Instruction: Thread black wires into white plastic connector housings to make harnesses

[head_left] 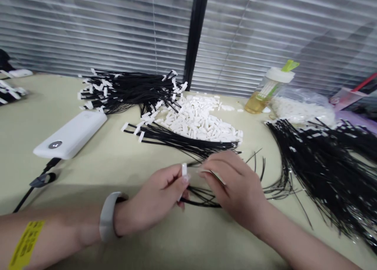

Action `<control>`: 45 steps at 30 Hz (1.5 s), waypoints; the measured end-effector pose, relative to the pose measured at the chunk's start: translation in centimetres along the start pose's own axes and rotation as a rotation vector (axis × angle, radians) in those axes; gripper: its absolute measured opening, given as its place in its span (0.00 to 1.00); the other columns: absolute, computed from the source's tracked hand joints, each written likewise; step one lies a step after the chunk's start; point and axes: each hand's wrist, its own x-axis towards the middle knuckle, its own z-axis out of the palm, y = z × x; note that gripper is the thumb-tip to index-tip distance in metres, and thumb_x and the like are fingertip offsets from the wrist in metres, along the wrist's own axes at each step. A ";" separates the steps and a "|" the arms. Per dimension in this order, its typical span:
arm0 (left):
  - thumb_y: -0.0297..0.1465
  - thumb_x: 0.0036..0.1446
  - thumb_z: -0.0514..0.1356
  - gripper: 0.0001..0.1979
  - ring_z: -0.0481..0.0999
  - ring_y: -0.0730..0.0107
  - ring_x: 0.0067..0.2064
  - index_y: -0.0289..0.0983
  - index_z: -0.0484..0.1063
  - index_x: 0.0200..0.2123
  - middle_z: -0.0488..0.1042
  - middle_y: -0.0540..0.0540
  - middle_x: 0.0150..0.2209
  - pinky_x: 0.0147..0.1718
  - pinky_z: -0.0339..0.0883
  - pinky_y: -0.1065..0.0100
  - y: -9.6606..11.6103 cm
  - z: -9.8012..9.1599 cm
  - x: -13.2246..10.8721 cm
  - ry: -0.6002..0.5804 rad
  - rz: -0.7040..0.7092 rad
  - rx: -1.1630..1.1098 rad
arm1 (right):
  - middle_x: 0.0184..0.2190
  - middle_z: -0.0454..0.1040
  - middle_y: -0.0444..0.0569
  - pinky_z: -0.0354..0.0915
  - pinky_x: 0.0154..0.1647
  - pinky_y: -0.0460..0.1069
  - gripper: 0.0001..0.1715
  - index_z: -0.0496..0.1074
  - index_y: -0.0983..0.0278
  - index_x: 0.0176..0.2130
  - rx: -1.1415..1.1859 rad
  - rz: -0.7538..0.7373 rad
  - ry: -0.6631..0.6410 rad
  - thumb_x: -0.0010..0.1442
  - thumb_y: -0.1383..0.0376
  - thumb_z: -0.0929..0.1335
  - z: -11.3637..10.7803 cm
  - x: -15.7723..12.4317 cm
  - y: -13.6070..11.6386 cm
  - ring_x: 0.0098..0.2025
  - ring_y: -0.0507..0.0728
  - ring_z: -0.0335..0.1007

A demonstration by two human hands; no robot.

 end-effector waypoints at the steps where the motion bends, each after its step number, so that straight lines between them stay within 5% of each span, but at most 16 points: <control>1: 0.38 0.56 0.51 0.13 0.66 0.76 0.24 0.37 0.61 0.24 0.64 0.53 0.22 0.23 0.64 0.74 0.0 -0.1 0.2 0.056 0.006 -0.034 | 0.33 0.68 0.51 0.61 0.37 0.48 0.03 0.67 0.66 0.32 -0.045 0.007 0.039 0.54 0.70 0.64 -0.6 0.2 0.1 0.37 0.53 0.62; 3: 0.38 0.57 0.50 0.13 0.65 0.77 0.23 0.37 0.61 0.25 0.64 0.54 0.22 0.24 0.64 0.74 -0.1 -0.3 0.5 0.173 0.009 -0.104 | 0.29 0.66 0.50 0.59 0.34 0.49 0.03 0.67 0.66 0.28 -0.111 0.035 0.022 0.53 0.68 0.65 -1.8 0.5 0.3 0.34 0.53 0.61; 9: 0.38 0.57 0.52 0.12 0.65 0.77 0.25 0.37 0.61 0.25 0.65 0.54 0.23 0.26 0.64 0.74 -0.5 -0.5 0.9 0.223 -0.005 -0.231 | 0.22 0.65 0.45 0.55 0.30 0.48 0.10 0.69 0.64 0.27 -0.156 0.150 -0.460 0.57 0.65 0.62 -2.2 0.1 1.1 0.28 0.52 0.60; 14: 0.39 0.56 0.52 0.12 0.67 0.76 0.26 0.37 0.62 0.27 0.66 0.54 0.24 0.28 0.65 0.72 -0.7 -0.5 0.9 0.215 -0.005 -0.231 | 0.22 0.68 0.44 0.56 0.31 0.47 0.11 0.71 0.62 0.27 -0.286 0.122 -0.486 0.55 0.68 0.61 -1.4 -0.4 1.7 0.27 0.51 0.61; 20: 0.39 0.57 0.52 0.13 0.68 0.77 0.26 0.37 0.62 0.26 0.65 0.54 0.23 0.31 0.66 0.70 -0.9 -0.6 1.0 0.210 -0.007 -0.256 | 0.19 0.70 0.42 0.55 0.23 0.46 0.10 0.74 0.61 0.32 -0.507 0.230 -0.217 0.53 0.65 0.63 -3.1 -0.5 3.5 0.20 0.50 0.62; 25: 0.40 0.57 0.51 0.13 0.68 0.77 0.26 0.37 0.62 0.27 0.65 0.54 0.24 0.31 0.66 0.70 -1.0 -0.8 1.0 0.197 -0.003 -0.245 | 0.16 0.69 0.42 0.59 0.24 0.47 0.11 0.75 0.62 0.34 -0.573 0.472 0.050 0.50 0.63 0.65 -5.0 -0.2 5.3 0.18 0.50 0.64; 30: 0.38 0.59 0.49 0.13 0.68 0.78 0.26 0.37 0.61 0.26 0.64 0.54 0.24 0.29 0.65 0.72 -0.6 -0.7 0.7 0.131 0.039 -0.117 | 0.35 0.74 0.52 0.65 0.38 0.52 0.19 0.72 0.66 0.43 -0.061 0.626 0.509 0.49 0.68 0.68 -6.0 0.4 6.1 0.36 0.56 0.71; 34: 0.36 0.59 0.48 0.12 0.68 0.77 0.26 0.37 0.60 0.26 0.65 0.53 0.25 0.28 0.64 0.72 -0.1 -0.4 0.2 0.039 0.052 0.079 | 0.34 0.72 0.54 0.65 0.27 0.51 0.11 0.73 0.68 0.37 0.378 0.552 0.772 0.55 0.68 0.64 -5.9 0.7 5.5 0.26 0.52 0.70; 36: 0.34 0.59 0.48 0.11 0.68 0.76 0.26 0.37 0.60 0.26 0.65 0.53 0.25 0.27 0.64 0.72 0.0 -0.2 0.0 0.016 0.044 0.146 | 0.24 0.70 0.49 0.61 0.20 0.48 0.12 0.73 0.66 0.38 0.405 0.584 0.711 0.58 0.65 0.63 -5.6 0.6 4.7 0.19 0.49 0.64; 38: 0.34 0.58 0.48 0.10 0.68 0.75 0.26 0.37 0.59 0.26 0.65 0.53 0.25 0.27 0.64 0.72 0.0 -0.1 -0.2 0.005 0.039 0.187 | 0.19 0.68 0.44 0.62 0.21 0.47 0.17 0.67 0.61 0.48 0.385 0.617 0.497 0.58 0.64 0.63 -5.1 0.4 3.7 0.18 0.49 0.64; 40: 0.33 0.58 0.47 0.10 0.68 0.74 0.27 0.37 0.59 0.26 0.64 0.52 0.25 0.26 0.64 0.71 0.0 0.0 -0.2 -0.004 0.040 0.216 | 0.24 0.72 0.44 0.66 0.27 0.47 0.22 0.61 0.57 0.54 0.382 0.573 0.258 0.59 0.65 0.63 -4.5 0.1 2.8 0.23 0.49 0.68; 42: 0.34 0.58 0.47 0.10 0.68 0.74 0.27 0.37 0.58 0.26 0.63 0.52 0.25 0.26 0.64 0.71 0.0 0.0 -0.2 -0.013 0.048 0.247 | 0.32 0.74 0.45 0.68 0.33 0.46 0.19 0.64 0.56 0.50 0.377 0.493 0.045 0.58 0.67 0.63 -4.0 -0.2 2.0 0.30 0.49 0.71; 45: 0.34 0.58 0.47 0.10 0.68 0.74 0.27 0.37 0.58 0.25 0.64 0.52 0.24 0.26 0.63 0.71 0.0 -0.1 -0.2 -0.021 0.056 0.301 | 0.30 0.74 0.41 0.67 0.27 0.40 0.12 0.70 0.57 0.40 0.432 0.388 -0.170 0.58 0.69 0.63 -3.4 -0.7 1.2 0.27 0.45 0.70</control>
